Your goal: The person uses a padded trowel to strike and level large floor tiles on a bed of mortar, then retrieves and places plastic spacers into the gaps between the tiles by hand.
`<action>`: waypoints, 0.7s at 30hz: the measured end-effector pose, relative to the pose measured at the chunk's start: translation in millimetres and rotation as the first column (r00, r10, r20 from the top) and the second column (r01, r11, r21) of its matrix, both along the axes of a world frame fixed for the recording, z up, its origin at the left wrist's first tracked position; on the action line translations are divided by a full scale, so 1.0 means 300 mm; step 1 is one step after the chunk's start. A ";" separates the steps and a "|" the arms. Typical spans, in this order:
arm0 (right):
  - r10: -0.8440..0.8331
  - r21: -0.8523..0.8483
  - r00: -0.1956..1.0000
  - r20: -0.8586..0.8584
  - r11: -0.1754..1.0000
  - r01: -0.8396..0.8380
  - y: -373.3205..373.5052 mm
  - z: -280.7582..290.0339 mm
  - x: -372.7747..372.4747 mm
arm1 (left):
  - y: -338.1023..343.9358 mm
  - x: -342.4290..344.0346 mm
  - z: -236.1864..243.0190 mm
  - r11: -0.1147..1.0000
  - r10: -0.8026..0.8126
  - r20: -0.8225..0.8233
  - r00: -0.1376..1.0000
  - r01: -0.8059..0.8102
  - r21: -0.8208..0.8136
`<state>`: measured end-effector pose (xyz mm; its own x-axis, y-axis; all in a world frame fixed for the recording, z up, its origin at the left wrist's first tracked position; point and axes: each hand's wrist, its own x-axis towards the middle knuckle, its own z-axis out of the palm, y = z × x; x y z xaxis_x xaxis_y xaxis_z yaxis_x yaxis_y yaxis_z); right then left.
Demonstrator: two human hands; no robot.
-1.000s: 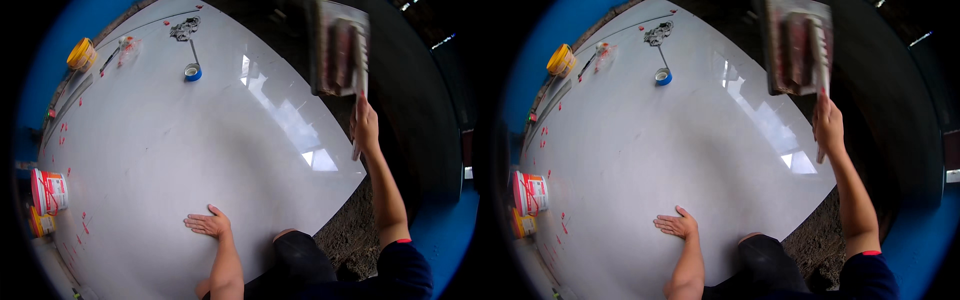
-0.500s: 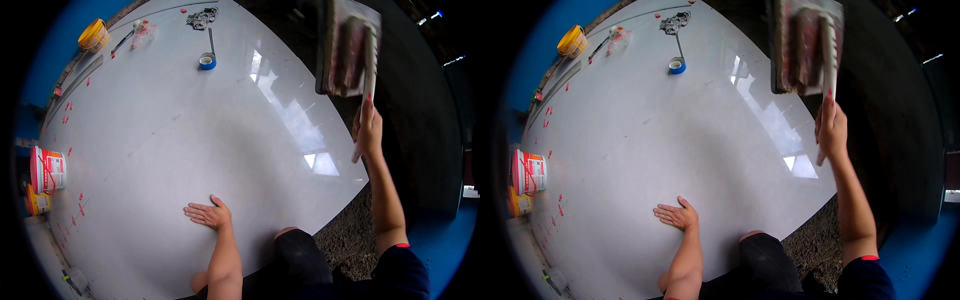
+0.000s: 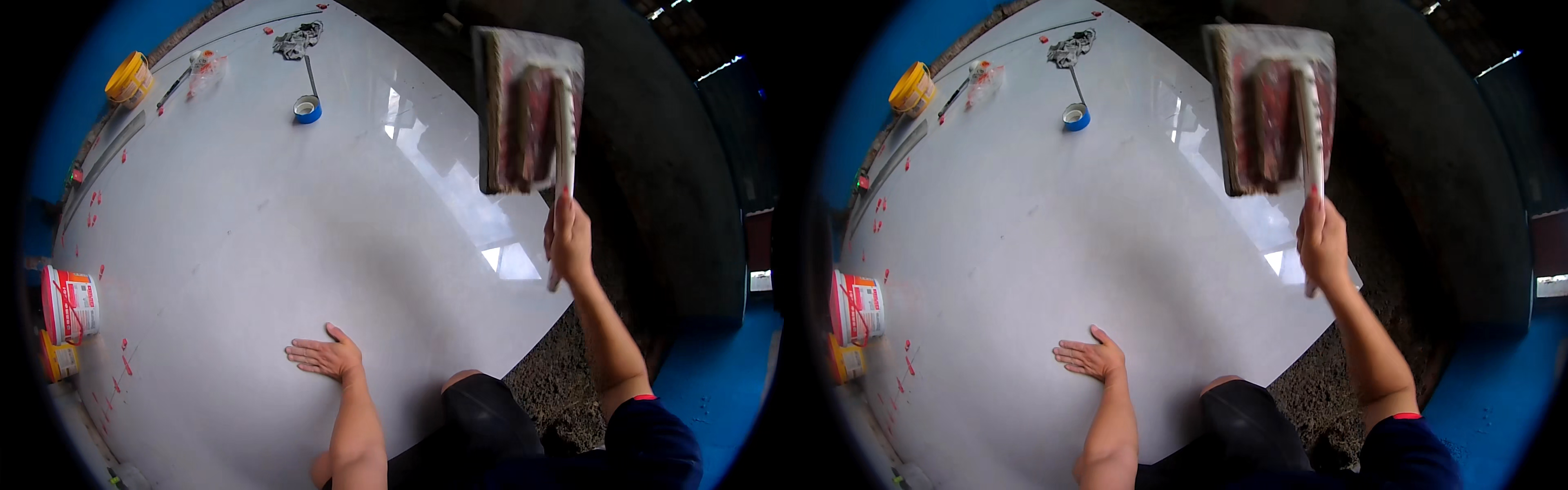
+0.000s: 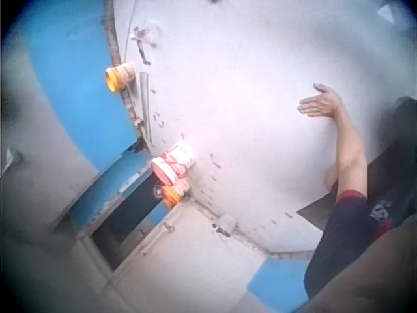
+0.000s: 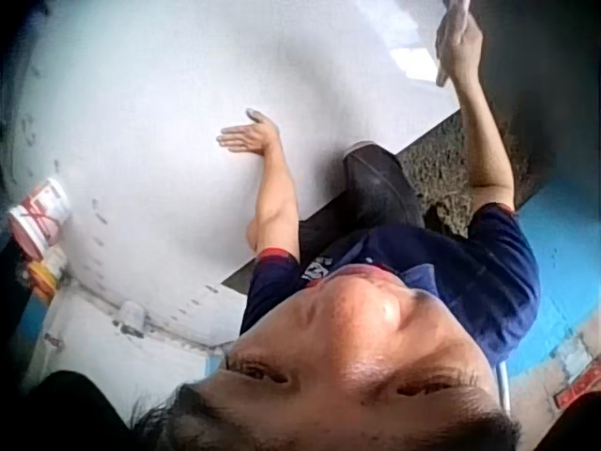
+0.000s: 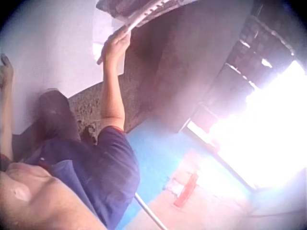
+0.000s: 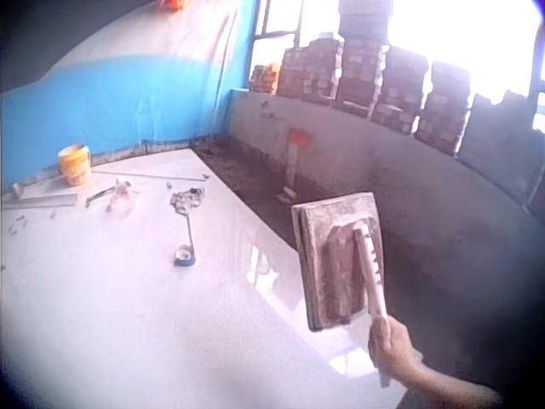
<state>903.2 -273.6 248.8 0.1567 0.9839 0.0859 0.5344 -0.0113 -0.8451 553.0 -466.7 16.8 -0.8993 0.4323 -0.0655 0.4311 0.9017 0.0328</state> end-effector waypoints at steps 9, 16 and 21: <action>0.040 -0.696 0.993 -0.107 0.710 -0.103 0.154 -0.055 -0.031 | -0.014 -0.007 -0.027 0.999 -0.031 -0.066 0.997 0.030 -0.020; -0.301 -0.186 0.929 0.215 0.922 0.341 -0.446 -0.131 0.129 | -0.020 -0.019 -0.066 0.997 -0.036 -0.072 0.997 0.030 -0.077; -0.248 -0.782 0.969 0.008 0.602 0.160 -0.267 -0.199 0.210 | -0.016 -0.010 -0.043 0.997 -0.015 -0.050 0.999 0.011 -0.076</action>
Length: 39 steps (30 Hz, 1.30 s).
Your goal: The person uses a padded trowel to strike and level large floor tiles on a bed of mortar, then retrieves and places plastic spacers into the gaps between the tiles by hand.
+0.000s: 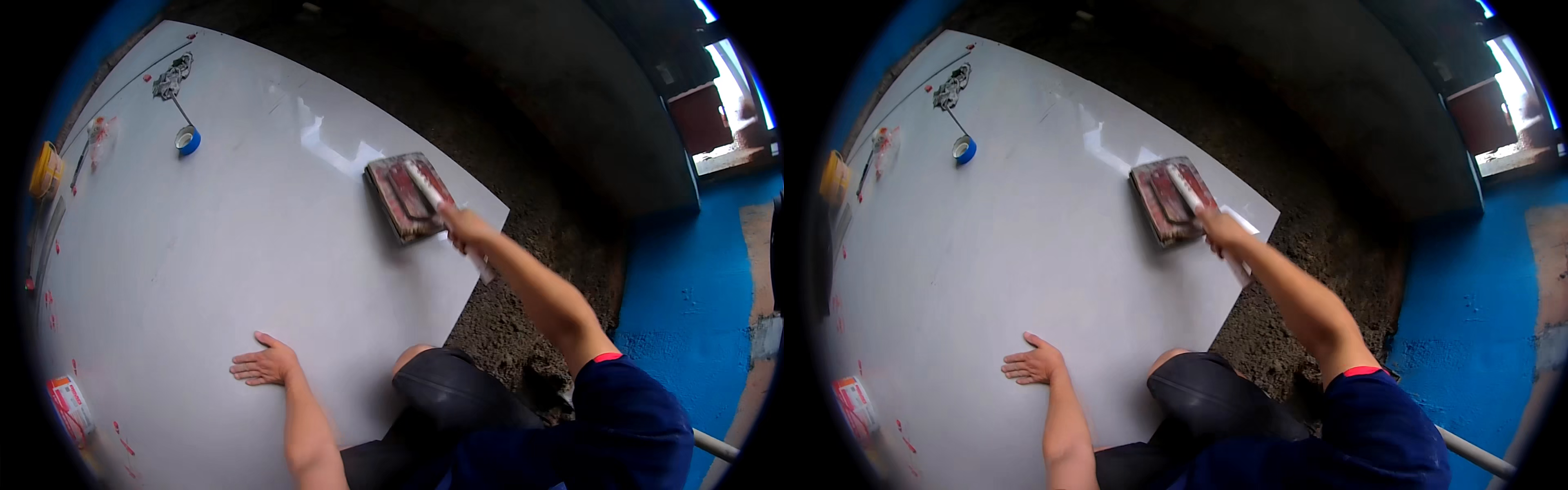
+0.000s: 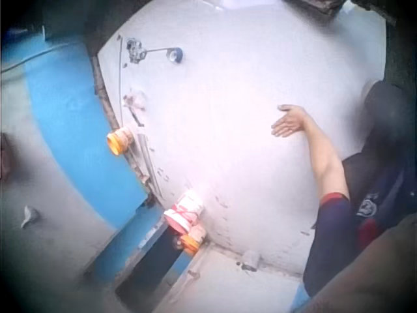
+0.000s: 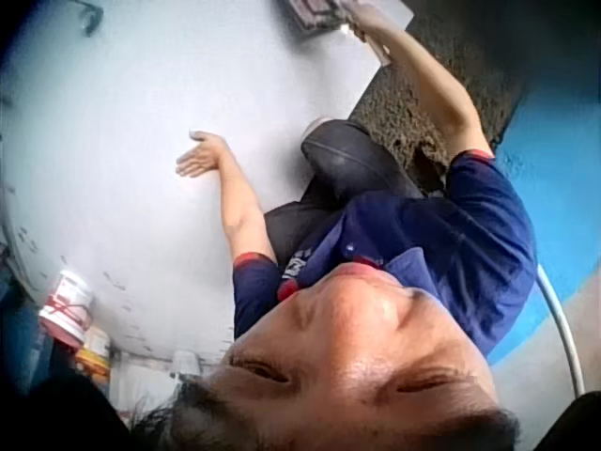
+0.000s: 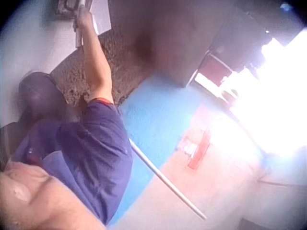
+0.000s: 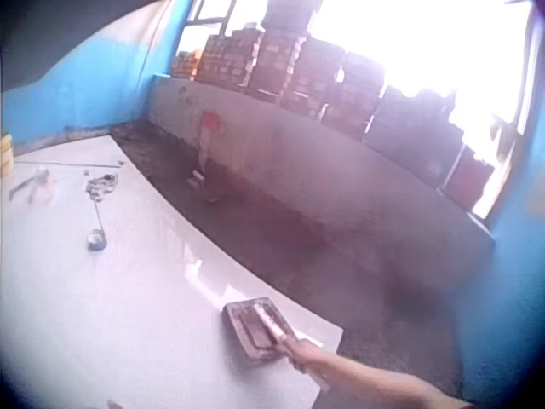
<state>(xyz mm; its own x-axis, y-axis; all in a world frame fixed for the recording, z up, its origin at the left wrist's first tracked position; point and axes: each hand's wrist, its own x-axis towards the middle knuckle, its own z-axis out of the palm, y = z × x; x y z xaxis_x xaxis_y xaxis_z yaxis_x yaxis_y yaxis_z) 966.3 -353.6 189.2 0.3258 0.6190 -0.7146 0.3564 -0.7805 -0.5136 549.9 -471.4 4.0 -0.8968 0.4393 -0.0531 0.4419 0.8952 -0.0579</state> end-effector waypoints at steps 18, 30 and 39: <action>0.310 0.220 0.936 0.168 0.913 -0.342 -0.294 0.203 0.148 | 0.002 -0.009 0.010 0.998 -0.026 -0.142 0.989 0.018 -0.058; 0.662 -0.002 0.741 0.114 0.746 -0.666 0.035 0.045 -0.654 | 0.042 -0.051 0.066 0.986 -0.043 0.113 0.993 0.024 0.164; 0.457 0.440 0.827 0.327 0.701 -0.562 -0.020 0.114 -0.856 | 0.034 -0.050 0.060 0.983 -0.070 0.114 0.991 0.049 0.175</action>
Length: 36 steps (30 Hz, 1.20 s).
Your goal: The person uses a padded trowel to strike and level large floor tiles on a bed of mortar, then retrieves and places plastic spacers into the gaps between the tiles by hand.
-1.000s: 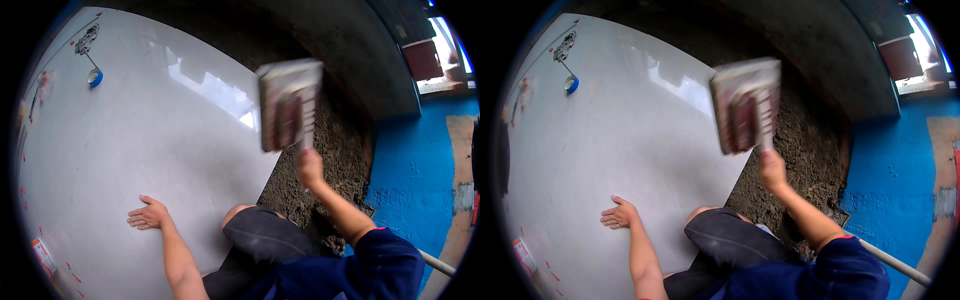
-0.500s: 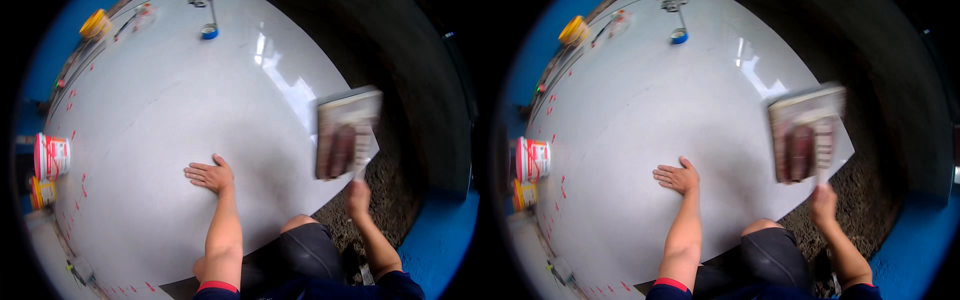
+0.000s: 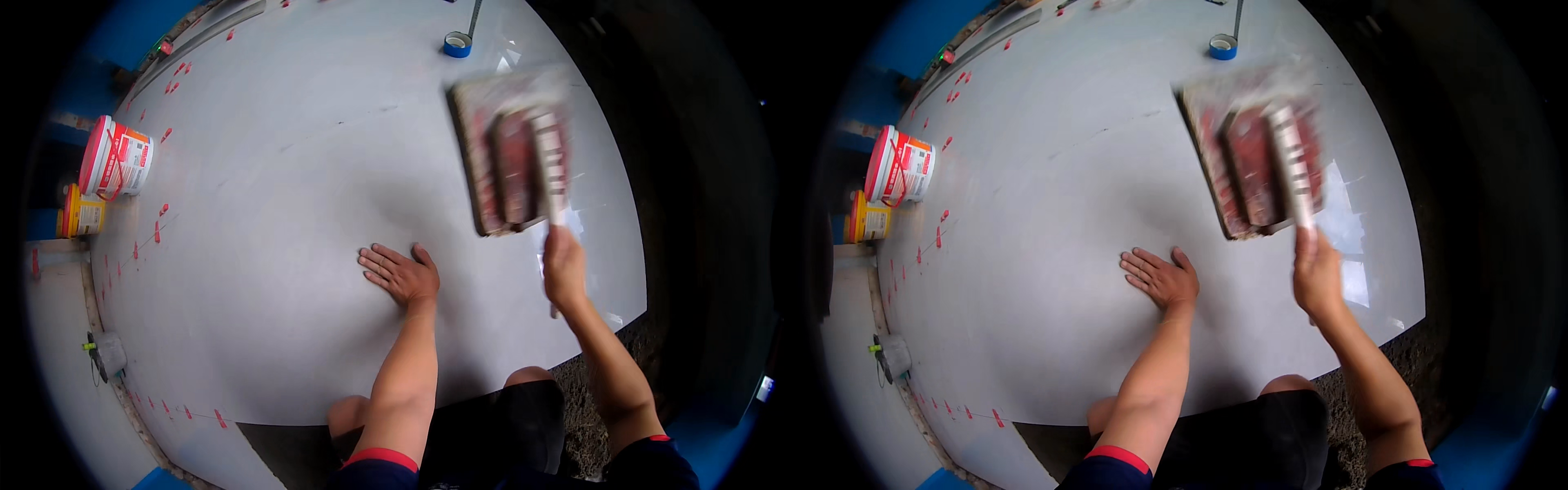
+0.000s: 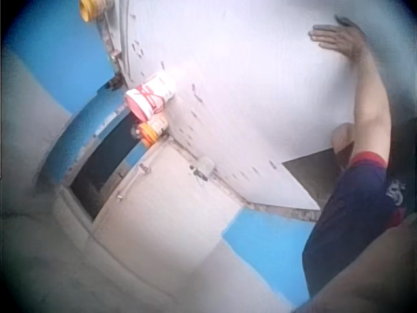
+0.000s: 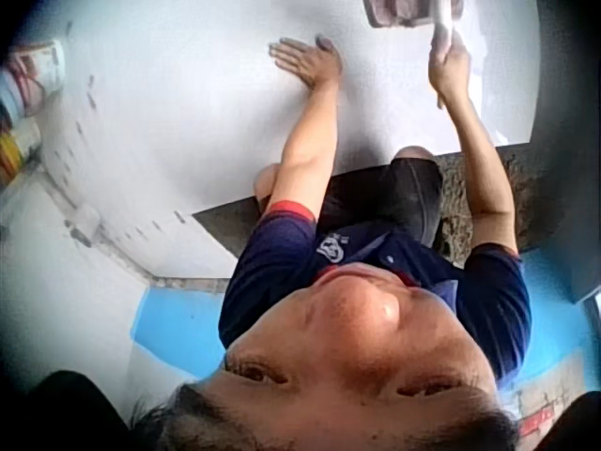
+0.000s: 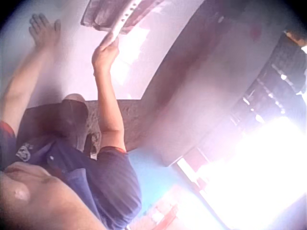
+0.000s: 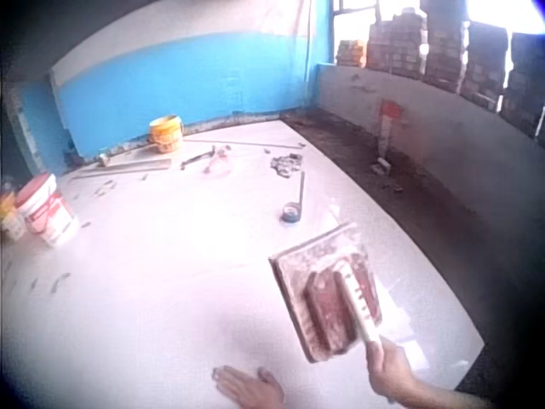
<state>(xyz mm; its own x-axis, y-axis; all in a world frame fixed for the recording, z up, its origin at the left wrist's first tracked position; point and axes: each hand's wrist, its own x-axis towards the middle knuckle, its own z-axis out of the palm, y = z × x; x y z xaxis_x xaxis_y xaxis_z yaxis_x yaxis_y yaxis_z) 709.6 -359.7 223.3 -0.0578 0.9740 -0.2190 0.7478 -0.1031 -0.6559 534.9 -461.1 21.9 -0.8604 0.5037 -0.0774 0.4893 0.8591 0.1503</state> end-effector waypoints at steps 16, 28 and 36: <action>0.189 -0.236 0.937 0.293 0.964 -0.121 0.125 -0.211 -0.184 | 0.003 0.003 0.016 0.999 0.014 0.093 0.996 -0.018 0.044; -0.085 -0.390 0.996 0.029 0.917 0.089 -0.250 -0.319 -0.089 | -0.307 -0.384 0.131 0.708 -0.706 0.086 0.703 0.702 0.069; -0.002 -0.461 0.994 -0.111 0.886 -0.050 -0.355 0.162 0.120 | -1.006 -0.587 0.057 0.837 -0.546 -0.117 0.830 0.546 -0.031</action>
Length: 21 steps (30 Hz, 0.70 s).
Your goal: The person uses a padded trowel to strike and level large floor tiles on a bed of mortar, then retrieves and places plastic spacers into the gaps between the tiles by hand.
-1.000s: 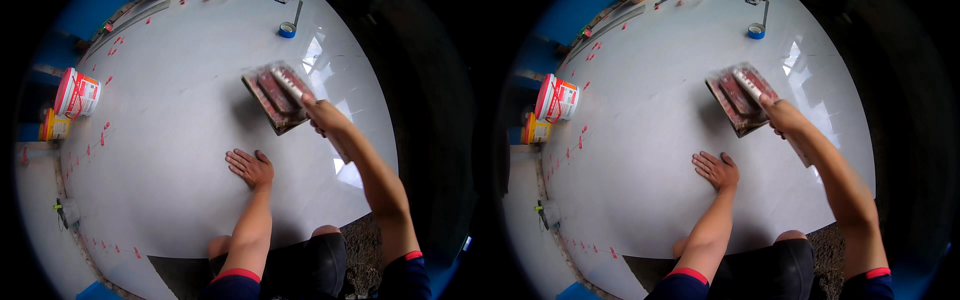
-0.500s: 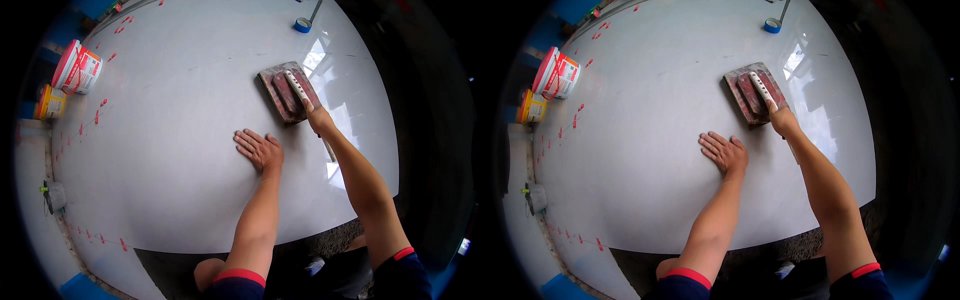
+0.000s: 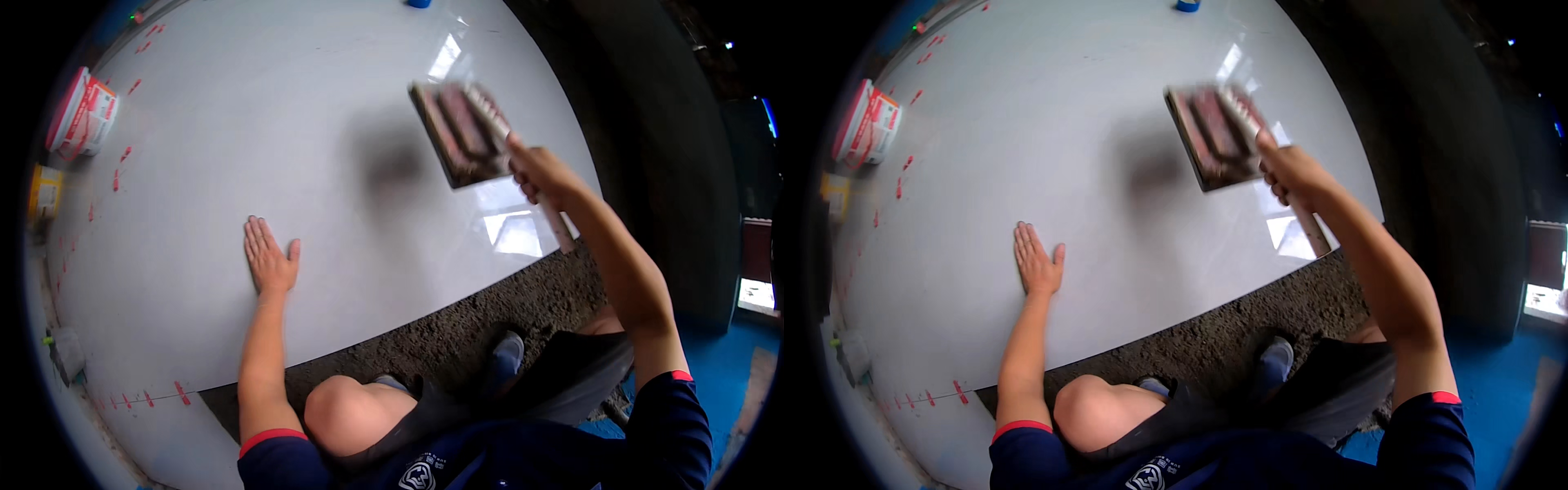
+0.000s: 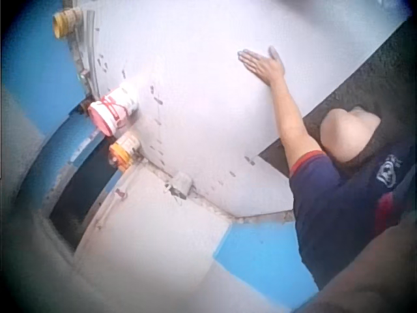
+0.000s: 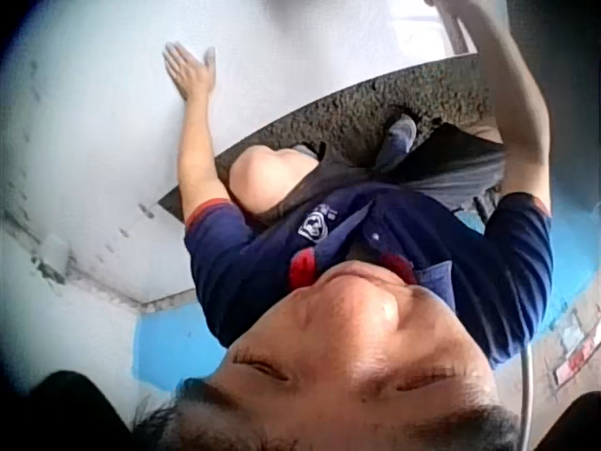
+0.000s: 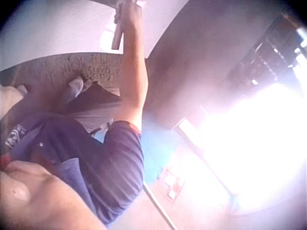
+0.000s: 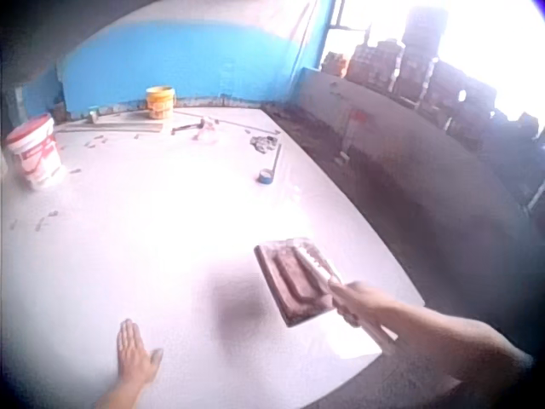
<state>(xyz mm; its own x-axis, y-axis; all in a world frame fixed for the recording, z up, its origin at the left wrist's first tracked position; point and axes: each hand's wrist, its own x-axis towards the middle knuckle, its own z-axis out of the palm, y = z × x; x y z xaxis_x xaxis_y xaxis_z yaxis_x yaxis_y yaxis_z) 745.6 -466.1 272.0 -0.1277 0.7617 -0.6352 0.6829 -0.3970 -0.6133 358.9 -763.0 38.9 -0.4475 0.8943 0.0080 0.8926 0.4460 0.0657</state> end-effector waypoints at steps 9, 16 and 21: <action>-0.345 0.625 0.938 -0.040 0.724 0.292 -0.427 -0.109 0.141 | -0.003 0.004 -0.028 0.999 0.036 0.012 0.999 -0.037 0.039; 0.072 0.036 0.996 0.057 0.997 -0.074 -0.046 -0.126 -0.021 | 0.037 -0.002 0.002 0.995 0.090 -0.005 0.996 -0.090 -0.043; 0.018 0.545 0.931 -0.365 0.815 0.198 -0.286 0.056 0.154 | 0.023 -0.011 -0.002 0.997 0.049 0.012 0.999 -0.050 0.059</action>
<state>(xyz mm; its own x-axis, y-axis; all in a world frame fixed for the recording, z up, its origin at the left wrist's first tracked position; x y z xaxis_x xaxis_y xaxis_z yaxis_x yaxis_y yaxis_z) 791.8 -552.0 288.8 -0.1637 0.9864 -0.0176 0.3683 0.0446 -0.9286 355.6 -756.2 38.3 -0.4914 0.8691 0.0556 0.8687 0.4846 0.1024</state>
